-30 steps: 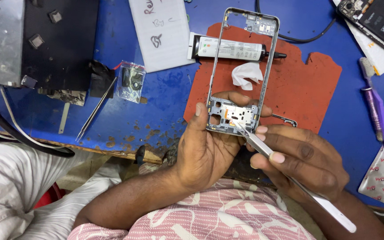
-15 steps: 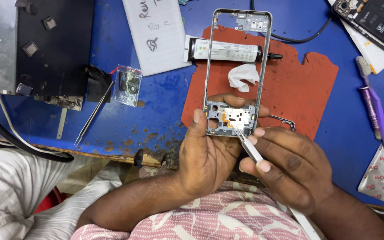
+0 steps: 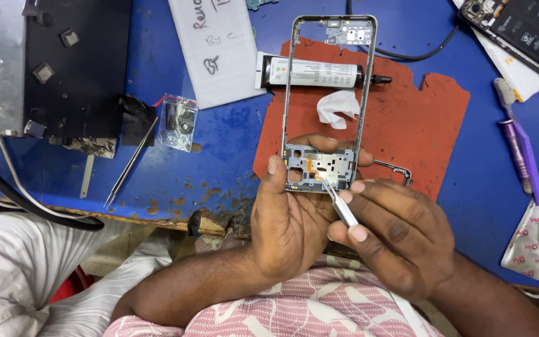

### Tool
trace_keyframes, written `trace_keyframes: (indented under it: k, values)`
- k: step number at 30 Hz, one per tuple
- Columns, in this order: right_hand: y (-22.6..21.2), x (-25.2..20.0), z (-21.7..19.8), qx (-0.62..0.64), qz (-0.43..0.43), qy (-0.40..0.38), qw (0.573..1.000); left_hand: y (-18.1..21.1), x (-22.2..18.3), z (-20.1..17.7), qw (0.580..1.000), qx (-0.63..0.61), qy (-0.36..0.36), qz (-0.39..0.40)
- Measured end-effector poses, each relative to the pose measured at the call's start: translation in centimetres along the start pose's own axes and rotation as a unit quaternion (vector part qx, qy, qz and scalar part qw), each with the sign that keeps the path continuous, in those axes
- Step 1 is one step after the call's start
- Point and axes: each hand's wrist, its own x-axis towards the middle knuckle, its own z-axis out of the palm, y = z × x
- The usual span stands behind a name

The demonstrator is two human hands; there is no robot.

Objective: The person cleans a smartphone motherboard with a tissue, then uses tweezers to remove and install small components and gaskets into the phone's metal frame. The person handles the frame and components one at a time, placing parts into specific slots.

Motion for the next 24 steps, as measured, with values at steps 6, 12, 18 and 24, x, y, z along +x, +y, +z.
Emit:
trace_keyframes:
  k: [6, 12, 18, 24]
  values:
    - [0.1, -0.3, 0.0, -0.058, -0.038, -0.008, 0.998, -0.7, -0.4, 0.3, 1.000, -0.024, -0.004, 0.004]
    - [-0.1, -1.8, -0.6, 0.002, 0.009, -0.014, 1.000, -0.1, -0.2, 0.4, 1.000, -0.003, 0.018, -0.007]
    - [0.3, -4.0, 0.5, 0.181, 0.275, 0.168, 0.929, 1.9, 0.5, -0.5, 0.989, 0.144, 0.010, -0.023]
    - [4.0, -6.0, -1.8, 0.375, 0.287, 0.340, 0.813, 7.3, 0.0, -1.4, 0.969, 0.240, 0.042, 0.044]
